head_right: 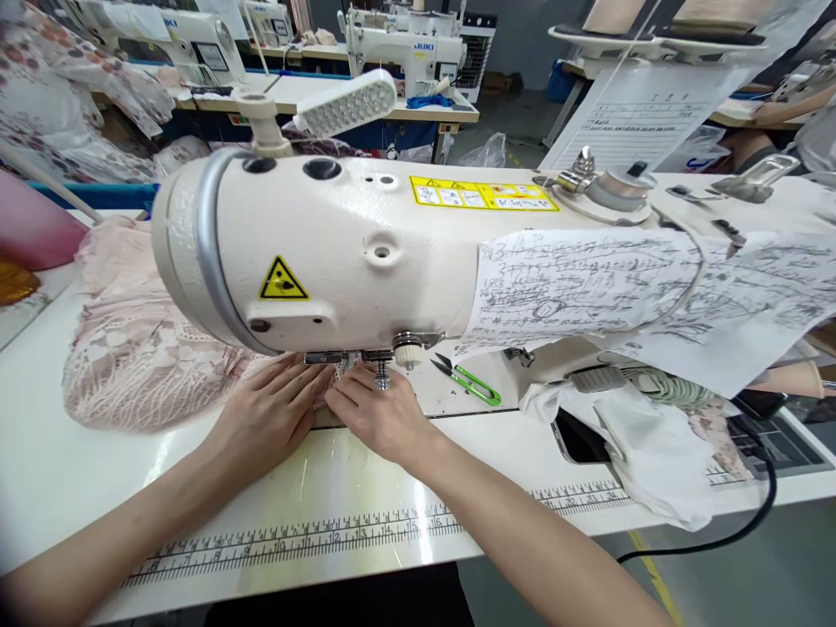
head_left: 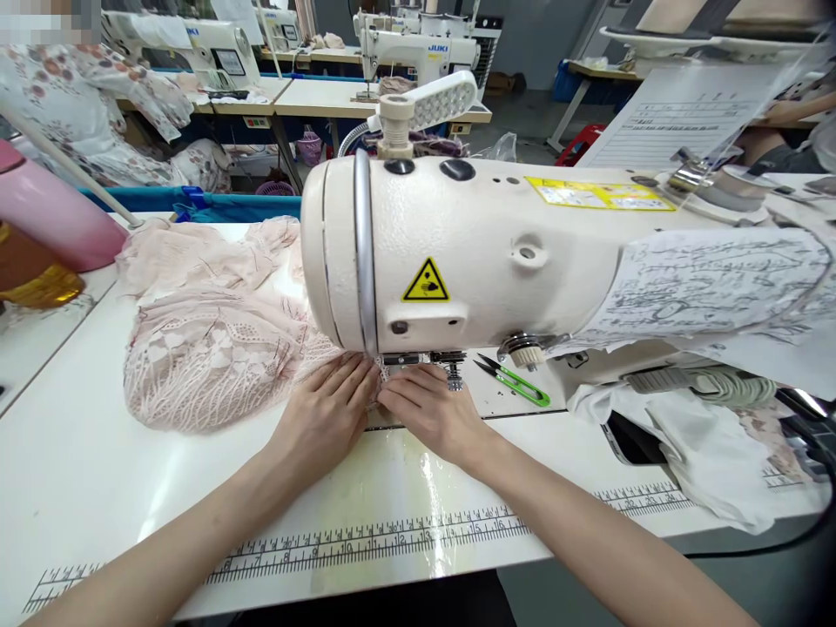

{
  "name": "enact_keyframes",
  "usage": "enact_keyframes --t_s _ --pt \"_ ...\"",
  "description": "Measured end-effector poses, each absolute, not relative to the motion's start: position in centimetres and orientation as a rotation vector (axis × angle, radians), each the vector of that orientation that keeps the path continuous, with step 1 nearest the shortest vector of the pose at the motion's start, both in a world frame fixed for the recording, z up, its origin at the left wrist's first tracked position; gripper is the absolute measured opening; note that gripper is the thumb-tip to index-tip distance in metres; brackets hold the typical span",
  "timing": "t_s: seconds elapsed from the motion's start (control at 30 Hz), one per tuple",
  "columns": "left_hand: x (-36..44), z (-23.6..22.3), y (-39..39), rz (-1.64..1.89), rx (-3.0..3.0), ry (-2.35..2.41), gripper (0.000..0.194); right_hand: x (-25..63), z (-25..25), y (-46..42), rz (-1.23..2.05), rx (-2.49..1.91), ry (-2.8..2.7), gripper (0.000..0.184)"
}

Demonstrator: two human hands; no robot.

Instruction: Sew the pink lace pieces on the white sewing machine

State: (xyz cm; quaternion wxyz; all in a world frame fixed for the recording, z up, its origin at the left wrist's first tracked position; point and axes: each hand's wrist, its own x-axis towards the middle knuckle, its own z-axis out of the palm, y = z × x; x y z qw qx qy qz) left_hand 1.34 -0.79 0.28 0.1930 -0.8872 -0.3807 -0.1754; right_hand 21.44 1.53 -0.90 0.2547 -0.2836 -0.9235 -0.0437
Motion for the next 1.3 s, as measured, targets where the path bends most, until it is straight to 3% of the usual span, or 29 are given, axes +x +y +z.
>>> enact_keyframes --t_s 0.53,1.3 --pt "2.3 0.2 -1.3 -0.439 -2.467 -1.137 0.037 22.5 -0.3 1.6 -0.356 -0.991 -2.480 0.023" --pt "1.9 -0.1 -1.4 -0.454 -2.497 -1.065 0.030 23.2 -0.9 1.4 0.081 -1.055 -2.421 0.024"
